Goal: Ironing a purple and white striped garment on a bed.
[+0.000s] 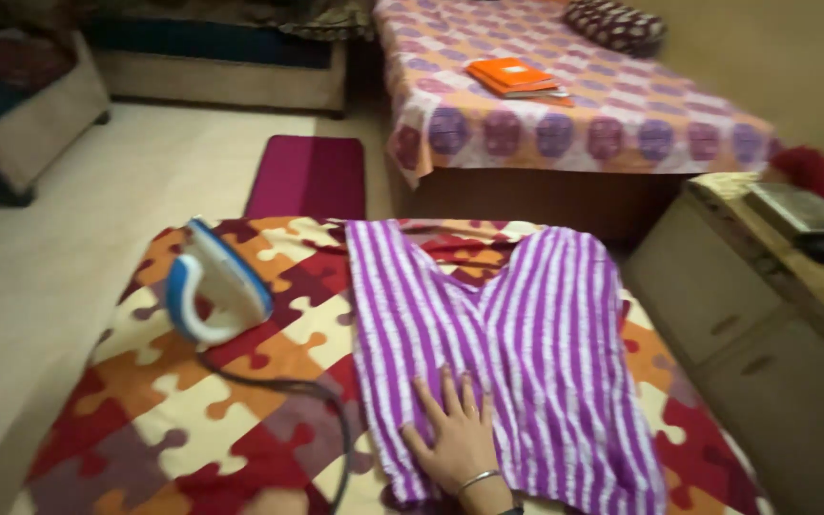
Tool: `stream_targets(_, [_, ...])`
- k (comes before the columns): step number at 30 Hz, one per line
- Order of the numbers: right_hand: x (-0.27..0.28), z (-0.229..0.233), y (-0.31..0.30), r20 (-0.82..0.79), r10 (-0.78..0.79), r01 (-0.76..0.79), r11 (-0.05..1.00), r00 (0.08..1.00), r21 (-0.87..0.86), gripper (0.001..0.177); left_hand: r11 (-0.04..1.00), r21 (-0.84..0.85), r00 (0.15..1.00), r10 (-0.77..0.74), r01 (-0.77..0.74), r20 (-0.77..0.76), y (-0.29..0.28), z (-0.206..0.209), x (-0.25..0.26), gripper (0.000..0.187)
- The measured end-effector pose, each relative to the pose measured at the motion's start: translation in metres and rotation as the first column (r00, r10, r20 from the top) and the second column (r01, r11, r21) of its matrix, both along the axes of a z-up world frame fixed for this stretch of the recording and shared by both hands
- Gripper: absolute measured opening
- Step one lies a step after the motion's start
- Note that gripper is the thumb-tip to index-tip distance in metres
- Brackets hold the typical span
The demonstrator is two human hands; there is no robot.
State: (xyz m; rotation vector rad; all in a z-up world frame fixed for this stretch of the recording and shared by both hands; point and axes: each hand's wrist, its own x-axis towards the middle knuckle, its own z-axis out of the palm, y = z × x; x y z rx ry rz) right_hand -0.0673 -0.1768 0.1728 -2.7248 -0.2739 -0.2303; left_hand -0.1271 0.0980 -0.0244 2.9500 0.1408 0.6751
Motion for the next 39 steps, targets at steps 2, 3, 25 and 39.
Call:
stream_targets(2, [-0.001, -0.013, 0.005, -0.052, -0.089, 0.077, 0.976, 0.995, -0.203, 0.075, 0.999, 0.039, 0.999, 0.012, -0.014, 0.042, 0.019, 0.139, 0.041, 0.046])
stream_targets(3, [0.0, -0.016, 0.008, -0.06, -0.08, 0.066, 0.978, 0.995, -0.196, 0.075, 0.999, 0.047, 0.999, 0.021, -0.023, 0.034, 0.032, 0.178, 0.048, 0.046])
stream_targets(25, [-0.02, 0.021, -0.17, -0.001, -0.903, 0.897, 0.426, 0.429, -0.115, 0.06, 0.891, -0.205, 0.888, -0.438, 0.406, -0.142, -0.068, 0.374, 0.157, 0.047])
stream_targets(39, [-0.025, -0.019, -0.203, 0.069, -0.897, 0.895, 0.441, 0.437, 0.064, 0.036, 0.717, -0.148, 0.596, -0.66, 0.681, -0.457, -0.217, 0.286, 0.162, 0.042])
